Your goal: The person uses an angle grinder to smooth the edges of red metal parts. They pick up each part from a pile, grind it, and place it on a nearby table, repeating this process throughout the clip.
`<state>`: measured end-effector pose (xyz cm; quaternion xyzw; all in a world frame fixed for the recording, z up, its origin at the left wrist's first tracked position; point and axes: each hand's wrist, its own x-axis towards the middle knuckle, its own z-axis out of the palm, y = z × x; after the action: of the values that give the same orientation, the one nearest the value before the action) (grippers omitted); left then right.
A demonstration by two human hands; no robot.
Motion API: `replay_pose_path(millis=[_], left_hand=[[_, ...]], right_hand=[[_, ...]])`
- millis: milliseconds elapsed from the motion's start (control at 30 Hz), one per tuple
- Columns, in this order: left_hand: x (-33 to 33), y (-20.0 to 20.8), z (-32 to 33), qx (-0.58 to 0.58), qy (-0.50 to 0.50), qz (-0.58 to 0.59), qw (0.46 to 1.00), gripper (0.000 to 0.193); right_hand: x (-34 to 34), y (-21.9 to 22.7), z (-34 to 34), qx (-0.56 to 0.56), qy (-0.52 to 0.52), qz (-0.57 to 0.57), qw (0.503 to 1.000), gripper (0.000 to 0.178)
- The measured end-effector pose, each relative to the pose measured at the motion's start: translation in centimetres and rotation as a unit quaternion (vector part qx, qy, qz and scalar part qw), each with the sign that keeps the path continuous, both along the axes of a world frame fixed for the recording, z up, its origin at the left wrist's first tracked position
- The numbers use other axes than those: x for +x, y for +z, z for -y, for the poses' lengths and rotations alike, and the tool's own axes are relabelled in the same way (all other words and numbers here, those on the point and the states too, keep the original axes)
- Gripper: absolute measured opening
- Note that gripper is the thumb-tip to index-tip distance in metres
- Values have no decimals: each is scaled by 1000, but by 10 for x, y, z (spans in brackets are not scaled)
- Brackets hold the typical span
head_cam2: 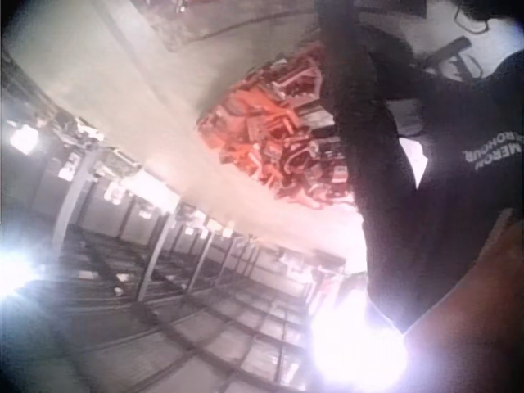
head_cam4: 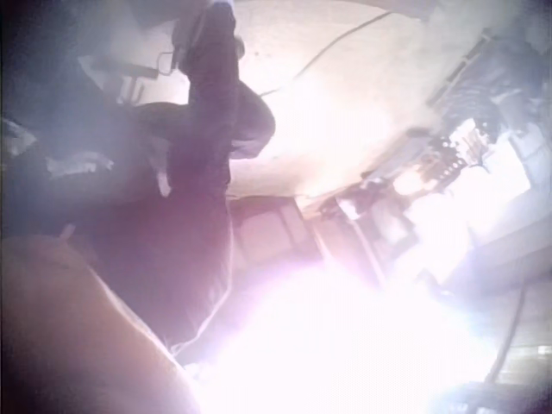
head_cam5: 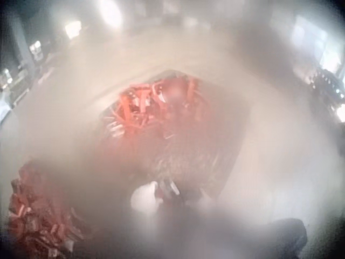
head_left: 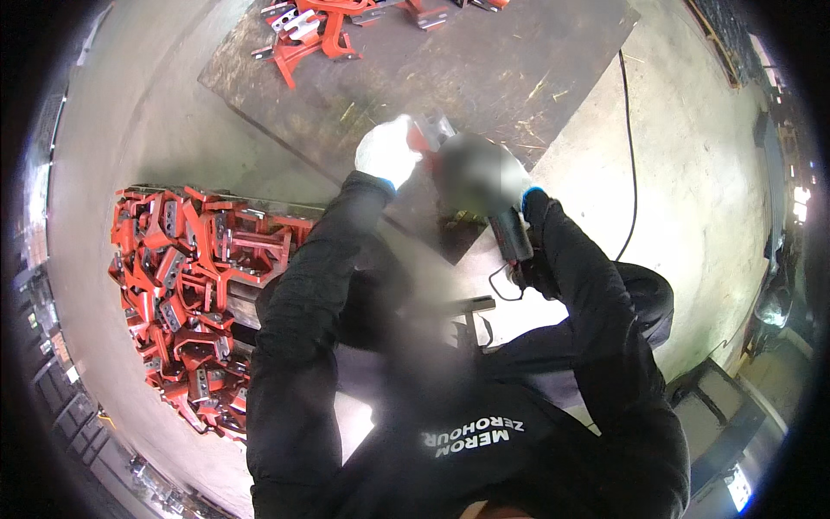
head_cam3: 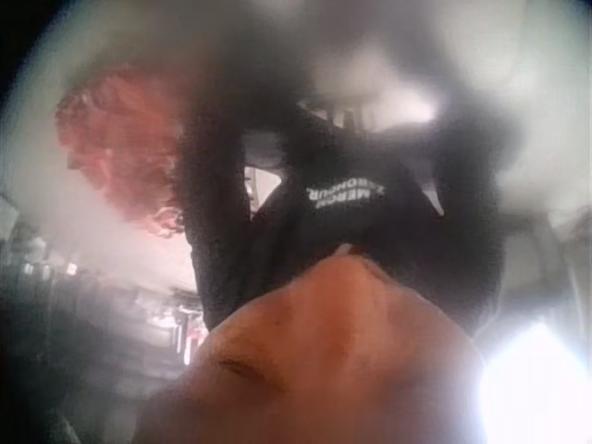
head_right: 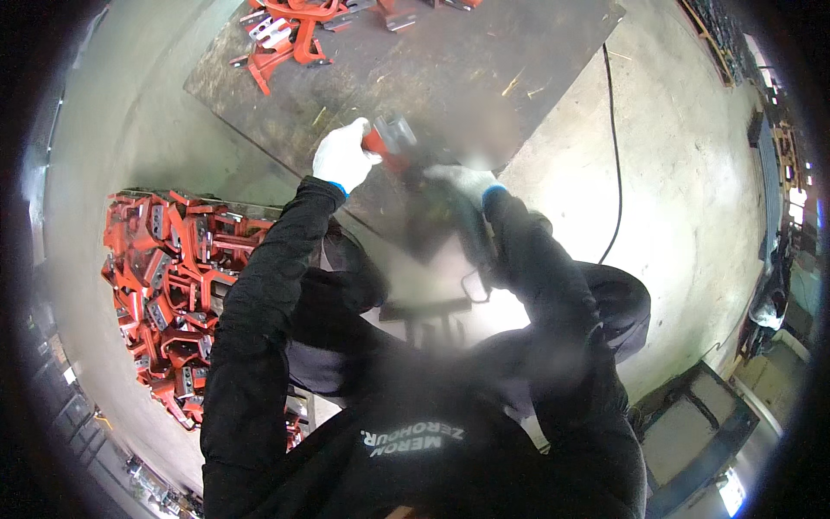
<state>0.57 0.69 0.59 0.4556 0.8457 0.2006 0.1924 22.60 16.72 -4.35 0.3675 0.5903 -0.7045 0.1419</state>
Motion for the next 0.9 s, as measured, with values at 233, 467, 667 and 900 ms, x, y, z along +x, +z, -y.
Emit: replay_pose_path(millis=[233, 467, 667, 900], left_hand=[[9, 2, -8, 23, -33, -18, 999, 46], [12, -7, -10, 13, -47, -69, 996, 35], [12, -12, -8, 30, -47, -78, 995, 34], [11, -20, -9, 52, -49, -89, 994, 38]], right_hand=[[49, -58, 22, 270, -119, -19, 955, 94], [34, -55, 48, 432, 8, 1, 902, 84], [34, -70, 41, 471, 56, -8, 881, 82], [25, -29, 22, 460, -22, 10, 887, 88]])
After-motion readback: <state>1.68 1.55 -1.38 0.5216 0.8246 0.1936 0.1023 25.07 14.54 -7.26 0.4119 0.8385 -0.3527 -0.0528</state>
